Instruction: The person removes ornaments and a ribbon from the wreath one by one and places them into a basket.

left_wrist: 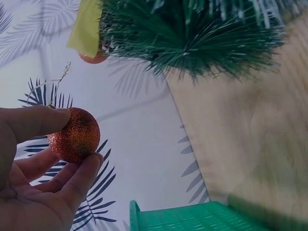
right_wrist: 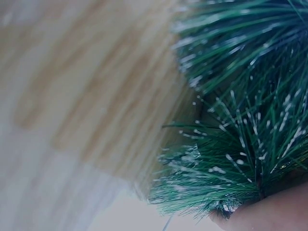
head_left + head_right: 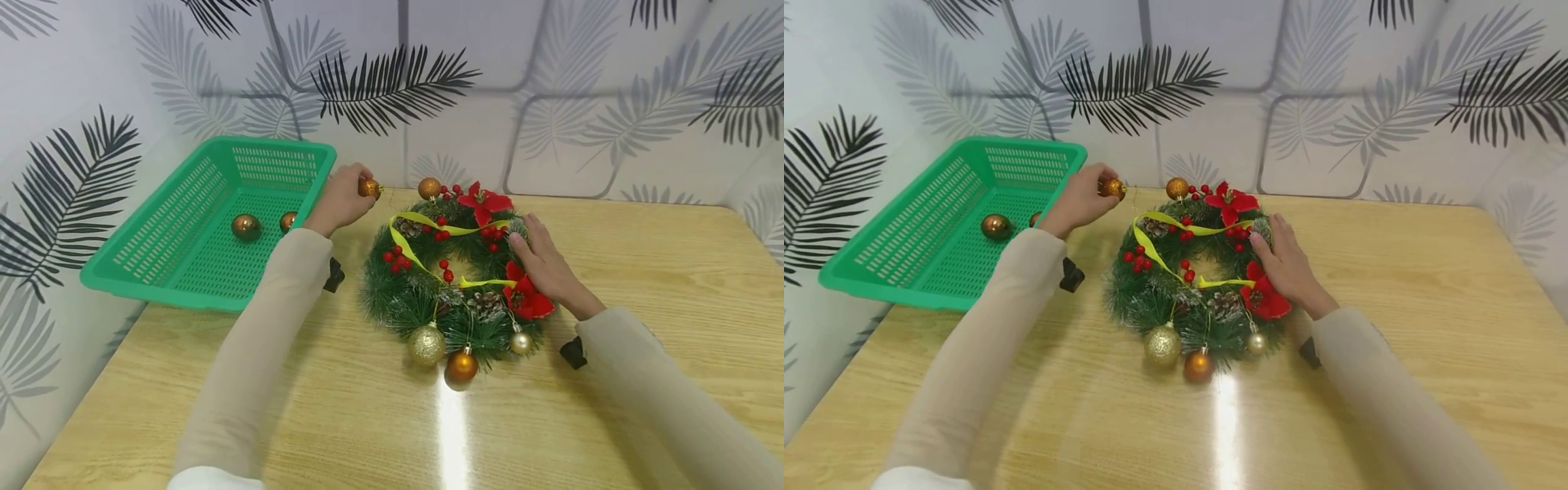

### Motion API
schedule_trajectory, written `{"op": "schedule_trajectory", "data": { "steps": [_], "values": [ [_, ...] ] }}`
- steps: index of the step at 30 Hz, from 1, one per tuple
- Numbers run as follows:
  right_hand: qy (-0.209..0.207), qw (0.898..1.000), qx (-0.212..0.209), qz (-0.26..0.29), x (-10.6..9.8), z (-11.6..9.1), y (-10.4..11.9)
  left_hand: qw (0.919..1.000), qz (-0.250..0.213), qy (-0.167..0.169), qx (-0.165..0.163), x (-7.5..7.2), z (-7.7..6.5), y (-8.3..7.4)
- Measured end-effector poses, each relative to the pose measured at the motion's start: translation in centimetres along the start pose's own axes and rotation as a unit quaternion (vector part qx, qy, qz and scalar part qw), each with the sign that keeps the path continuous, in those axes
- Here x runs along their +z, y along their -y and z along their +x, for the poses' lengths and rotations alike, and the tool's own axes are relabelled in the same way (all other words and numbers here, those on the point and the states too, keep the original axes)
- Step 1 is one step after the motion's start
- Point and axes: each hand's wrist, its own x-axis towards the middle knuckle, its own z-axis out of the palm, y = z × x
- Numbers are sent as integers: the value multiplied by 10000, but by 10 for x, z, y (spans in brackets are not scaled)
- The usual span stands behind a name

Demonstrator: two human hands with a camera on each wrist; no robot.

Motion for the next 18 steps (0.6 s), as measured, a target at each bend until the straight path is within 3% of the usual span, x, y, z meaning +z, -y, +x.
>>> {"op": "schedule_trajectory", "data": {
  "steps": [8,18],
  "values": [
    [12,10000,-1,64,2,-1,-1,9999,75,87,117,-16,-3,-1],
    [6,10000,12,-9,0,1,-2,9997,119,36,-195,-41,-8,6]
  ]
}}
